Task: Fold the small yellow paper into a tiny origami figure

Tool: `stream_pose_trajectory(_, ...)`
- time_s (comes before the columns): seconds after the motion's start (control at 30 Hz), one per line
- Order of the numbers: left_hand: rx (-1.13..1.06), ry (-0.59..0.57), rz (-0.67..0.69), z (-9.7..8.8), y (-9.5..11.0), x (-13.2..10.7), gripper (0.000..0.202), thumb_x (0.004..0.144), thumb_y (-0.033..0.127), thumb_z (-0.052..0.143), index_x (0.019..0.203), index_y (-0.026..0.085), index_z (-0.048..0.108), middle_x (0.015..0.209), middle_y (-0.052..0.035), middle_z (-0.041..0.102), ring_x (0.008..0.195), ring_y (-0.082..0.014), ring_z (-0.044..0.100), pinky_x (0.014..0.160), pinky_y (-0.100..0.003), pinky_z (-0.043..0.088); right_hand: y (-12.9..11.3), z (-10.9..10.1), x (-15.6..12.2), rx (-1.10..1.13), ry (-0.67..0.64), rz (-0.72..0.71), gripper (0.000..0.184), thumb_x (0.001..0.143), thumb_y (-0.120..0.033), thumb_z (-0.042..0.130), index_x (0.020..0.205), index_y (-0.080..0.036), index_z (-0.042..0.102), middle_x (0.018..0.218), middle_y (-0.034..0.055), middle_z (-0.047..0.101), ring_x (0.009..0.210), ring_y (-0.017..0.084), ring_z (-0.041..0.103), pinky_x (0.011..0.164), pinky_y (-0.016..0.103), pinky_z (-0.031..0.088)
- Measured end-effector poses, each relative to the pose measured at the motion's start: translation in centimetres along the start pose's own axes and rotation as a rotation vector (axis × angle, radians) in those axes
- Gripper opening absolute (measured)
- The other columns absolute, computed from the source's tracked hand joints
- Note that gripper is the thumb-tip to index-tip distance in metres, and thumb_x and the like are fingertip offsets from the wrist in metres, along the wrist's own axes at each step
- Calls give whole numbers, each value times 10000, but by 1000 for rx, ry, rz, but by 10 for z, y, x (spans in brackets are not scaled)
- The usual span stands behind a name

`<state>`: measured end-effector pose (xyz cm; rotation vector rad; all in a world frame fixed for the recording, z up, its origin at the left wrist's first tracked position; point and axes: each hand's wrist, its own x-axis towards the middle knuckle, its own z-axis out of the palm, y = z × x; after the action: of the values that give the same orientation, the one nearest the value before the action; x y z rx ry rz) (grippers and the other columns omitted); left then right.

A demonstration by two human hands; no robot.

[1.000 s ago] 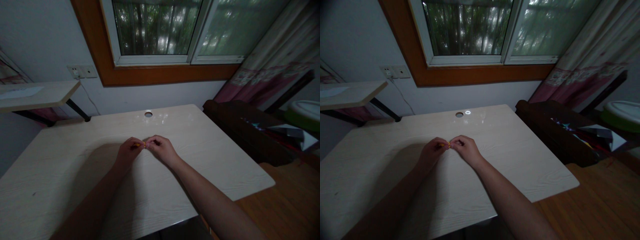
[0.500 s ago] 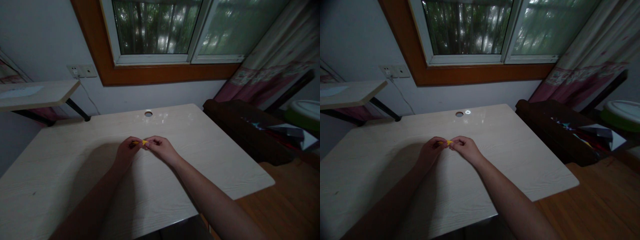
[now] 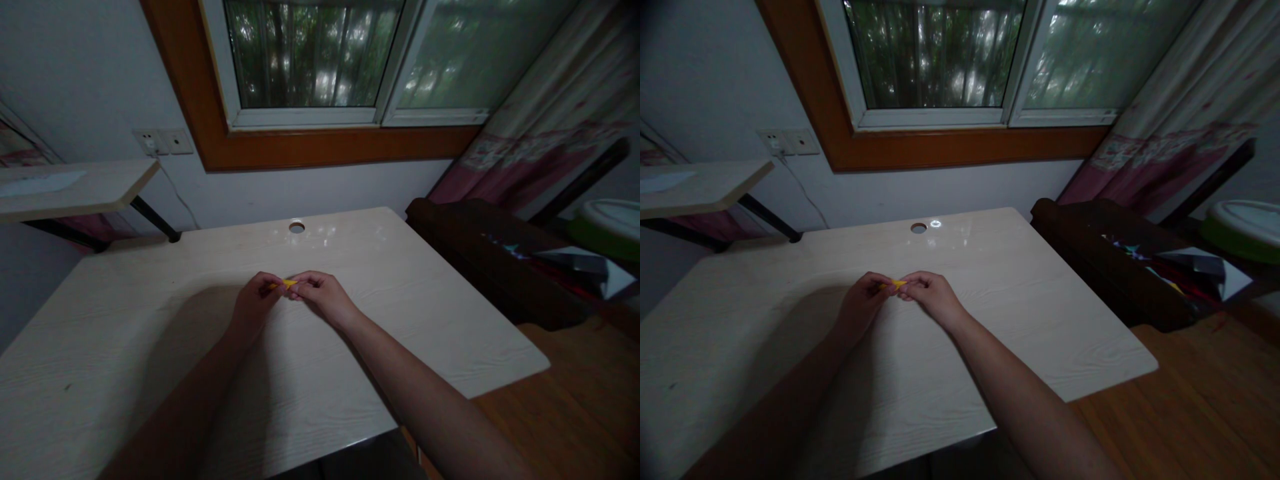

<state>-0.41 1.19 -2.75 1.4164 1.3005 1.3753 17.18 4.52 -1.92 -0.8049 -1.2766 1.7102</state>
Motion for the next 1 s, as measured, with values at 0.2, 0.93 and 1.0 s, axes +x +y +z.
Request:
stream_pose_trajectory(0.2,-31,-15,-40,0,1,0,189,764,341,714,846,195,628,801,-15,701,746,-162,671,716,-285,522,1,0,1,-8,10,-8,278,686,-354,790,872,-155,734,762,49,711,693,138,628,711,301,502)
stream_pose_trajectory(0.93,-9,-33,-60,1,5,-4,226,755,356,721,836,189,591,735,-4,679,704,-161,671,662,-272,531,0,-2,0,-124,10,-33,244,731,-346,751,884,-157,737,783,52,706,667,129,580,660,283,437)
stream_pose_trajectory(1.0,-73,-49,-89,1,6,-4,247,759,370,720,841,187,577,732,-5,683,700,-169,687,671,-291,549,-2,-3,-1,-150,-4,-40,236,746,-350,738,883,-158,736,774,49,704,673,134,581,667,287,436)
